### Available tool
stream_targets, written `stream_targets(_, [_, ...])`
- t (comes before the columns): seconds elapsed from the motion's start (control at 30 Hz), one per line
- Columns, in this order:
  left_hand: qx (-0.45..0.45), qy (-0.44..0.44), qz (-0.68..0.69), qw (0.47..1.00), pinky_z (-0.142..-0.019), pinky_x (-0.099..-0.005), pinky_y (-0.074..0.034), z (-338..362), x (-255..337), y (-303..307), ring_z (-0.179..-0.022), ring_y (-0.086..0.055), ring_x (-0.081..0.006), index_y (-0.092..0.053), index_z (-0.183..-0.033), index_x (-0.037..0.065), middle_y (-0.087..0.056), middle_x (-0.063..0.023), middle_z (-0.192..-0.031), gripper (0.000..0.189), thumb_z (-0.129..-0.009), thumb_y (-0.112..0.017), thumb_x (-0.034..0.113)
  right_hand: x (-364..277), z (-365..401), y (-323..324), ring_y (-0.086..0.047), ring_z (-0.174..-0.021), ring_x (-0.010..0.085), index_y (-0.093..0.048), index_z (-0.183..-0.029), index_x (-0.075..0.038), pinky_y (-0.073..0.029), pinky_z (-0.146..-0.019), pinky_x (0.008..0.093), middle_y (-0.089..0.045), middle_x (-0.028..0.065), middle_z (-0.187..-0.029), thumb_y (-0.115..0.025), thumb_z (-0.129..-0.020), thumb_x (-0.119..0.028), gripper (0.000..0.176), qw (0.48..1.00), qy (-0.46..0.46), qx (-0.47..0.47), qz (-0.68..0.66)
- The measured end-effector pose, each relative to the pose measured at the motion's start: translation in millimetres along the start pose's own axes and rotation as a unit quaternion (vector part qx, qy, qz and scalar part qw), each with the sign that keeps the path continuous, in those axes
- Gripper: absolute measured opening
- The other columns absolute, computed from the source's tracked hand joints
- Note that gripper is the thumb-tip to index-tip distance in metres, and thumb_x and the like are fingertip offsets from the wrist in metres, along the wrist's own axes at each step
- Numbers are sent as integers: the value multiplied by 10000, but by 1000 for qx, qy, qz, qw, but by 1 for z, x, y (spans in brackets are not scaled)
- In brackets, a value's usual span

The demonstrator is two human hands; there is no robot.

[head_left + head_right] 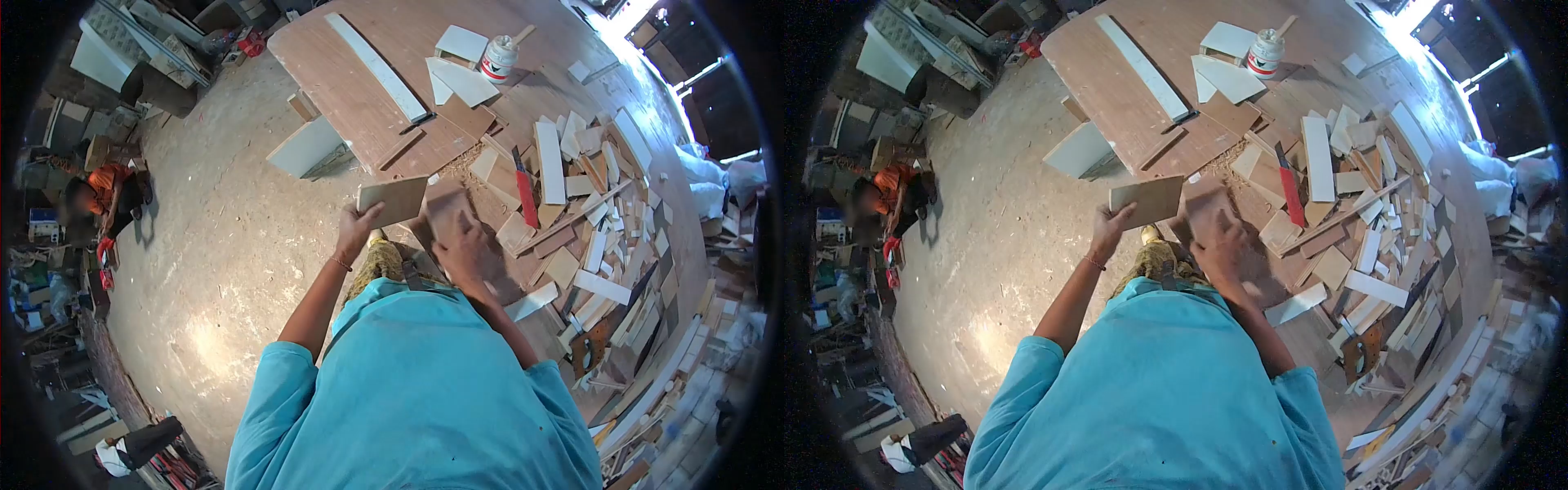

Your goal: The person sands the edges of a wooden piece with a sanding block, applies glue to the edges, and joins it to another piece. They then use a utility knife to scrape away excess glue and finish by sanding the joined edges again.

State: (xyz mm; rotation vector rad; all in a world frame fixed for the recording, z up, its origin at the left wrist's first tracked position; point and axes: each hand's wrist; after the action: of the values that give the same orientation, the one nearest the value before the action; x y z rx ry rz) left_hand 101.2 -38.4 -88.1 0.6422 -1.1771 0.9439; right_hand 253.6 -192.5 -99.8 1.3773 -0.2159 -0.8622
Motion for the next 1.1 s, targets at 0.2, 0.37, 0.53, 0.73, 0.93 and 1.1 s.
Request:
stream_targets(0.2, [-9,-49,-87,995,-575,-310,-472,11,-34,-31,-613,-595,-167,-613,-929,-60,-647,-110,-740,253,-765,-606,133,15,-17,34,-546,-905,351,-433,-1268,-98,-434,-792,389,-542,254,-1014,-637,-733,-346,624,944,56,104,-307])
stream_targets(0.37, [-92,-94,-349,928,-555,-367,-467,8,9,-53,-626,-607,-336,-619,-847,-10,-568,-246,-687,280,-682,-654,213,-11,-17,33,-517,-911,384,-455,-1251,-86,-421,-782,417,-526,282,-954,-609,-761,-351,579,940,107,108,-306])
stream_targets(0.53, [-166,-192,-280,926,-491,-350,-443,-3,-16,-51,-543,-557,-235,-597,-789,-61,-534,-229,-603,288,-694,-665,203,-18,-13,34,-486,-996,421,-430,-1270,-101,-409,-843,434,-465,309,-1119,-590,-770,-346,579,940,182,118,-263])
stream_targets(0.73, [-113,-65,-265,955,-456,-315,-431,0,-19,-43,-462,-501,-121,-598,-778,-71,-557,-210,-591,258,-715,-651,174,-9,-31,26,-457,-990,444,-397,-1298,-143,-388,-836,471,-475,299,-1066,-530,-811,-421,576,962,89,67,-250])
stream_targets(0.93, [-103,-240,-354,898,-431,-383,-405,-7,-31,-46,-476,-544,-359,-556,-580,-67,-497,-252,-537,346,-690,-667,241,-26,-18,32,-467,-988,472,-413,-1292,-175,-394,-859,470,-468,304,-1100,-550,-786,-416,577,949,192,163,-190])
stream_targets(1.1, [-63,-141,-368,917,-421,-388,-398,1,-5,-51,-446,-529,-358,-544,-561,-64,-482,-245,-508,344,-681,-670,233,-3,-41,23,-488,-966,432,-419,-1283,-152,-410,-831,449,-484,290,-1066,-537,-791,-429,576,956,86,80,-271])
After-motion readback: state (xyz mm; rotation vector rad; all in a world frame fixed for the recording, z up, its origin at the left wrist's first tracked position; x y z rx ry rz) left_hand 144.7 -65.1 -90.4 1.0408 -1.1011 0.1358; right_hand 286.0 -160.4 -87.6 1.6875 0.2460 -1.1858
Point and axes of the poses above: each hand's wrist, its own z-axis away from the middle knuckle, its own y-axis out of the back of the hand, x = y × z
